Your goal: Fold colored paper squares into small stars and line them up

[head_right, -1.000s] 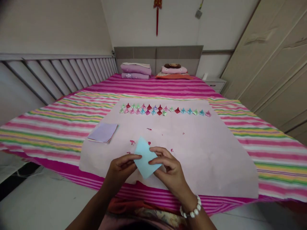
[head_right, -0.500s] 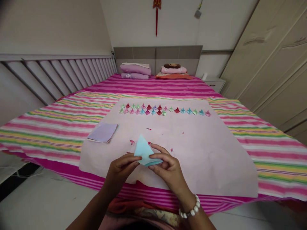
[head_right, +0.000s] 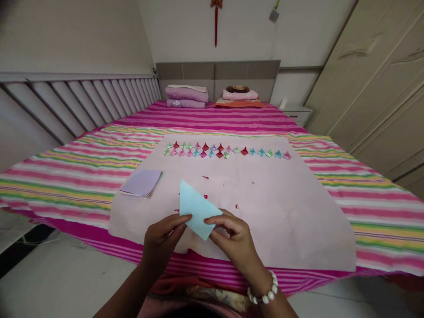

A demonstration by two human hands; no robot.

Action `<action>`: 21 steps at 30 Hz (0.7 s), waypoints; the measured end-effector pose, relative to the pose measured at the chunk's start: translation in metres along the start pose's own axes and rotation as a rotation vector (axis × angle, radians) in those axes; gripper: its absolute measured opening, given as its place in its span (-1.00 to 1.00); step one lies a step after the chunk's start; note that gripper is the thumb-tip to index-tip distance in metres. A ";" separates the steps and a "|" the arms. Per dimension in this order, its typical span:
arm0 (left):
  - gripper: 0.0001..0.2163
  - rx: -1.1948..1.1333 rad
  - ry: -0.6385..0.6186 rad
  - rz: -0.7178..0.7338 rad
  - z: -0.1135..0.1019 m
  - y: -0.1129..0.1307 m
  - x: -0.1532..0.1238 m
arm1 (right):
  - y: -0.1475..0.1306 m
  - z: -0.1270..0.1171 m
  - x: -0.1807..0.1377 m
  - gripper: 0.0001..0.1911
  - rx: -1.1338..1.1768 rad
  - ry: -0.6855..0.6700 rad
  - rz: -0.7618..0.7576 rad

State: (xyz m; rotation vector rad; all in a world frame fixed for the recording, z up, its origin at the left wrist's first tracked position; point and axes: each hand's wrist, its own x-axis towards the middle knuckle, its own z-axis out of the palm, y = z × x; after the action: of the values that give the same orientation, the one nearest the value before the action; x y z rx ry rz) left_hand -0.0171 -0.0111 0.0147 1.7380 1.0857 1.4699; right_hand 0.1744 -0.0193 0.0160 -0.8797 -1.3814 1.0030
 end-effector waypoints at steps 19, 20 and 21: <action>-0.82 -0.204 -0.089 -0.142 0.001 -0.010 0.002 | 0.006 -0.001 0.008 -0.93 -0.017 -0.049 -0.051; -0.81 -0.204 -0.085 -0.161 0.001 -0.010 0.001 | 0.006 0.000 0.008 -0.94 -0.009 -0.047 -0.047; -0.82 -0.191 -0.081 -0.166 0.001 -0.010 0.001 | 0.006 0.000 0.008 -0.94 -0.003 -0.046 -0.045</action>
State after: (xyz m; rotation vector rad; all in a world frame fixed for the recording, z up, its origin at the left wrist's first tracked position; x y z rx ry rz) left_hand -0.0182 -0.0049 0.0065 1.5242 0.9878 1.3432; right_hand 0.1739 -0.0098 0.0137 -0.8289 -1.4356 0.9922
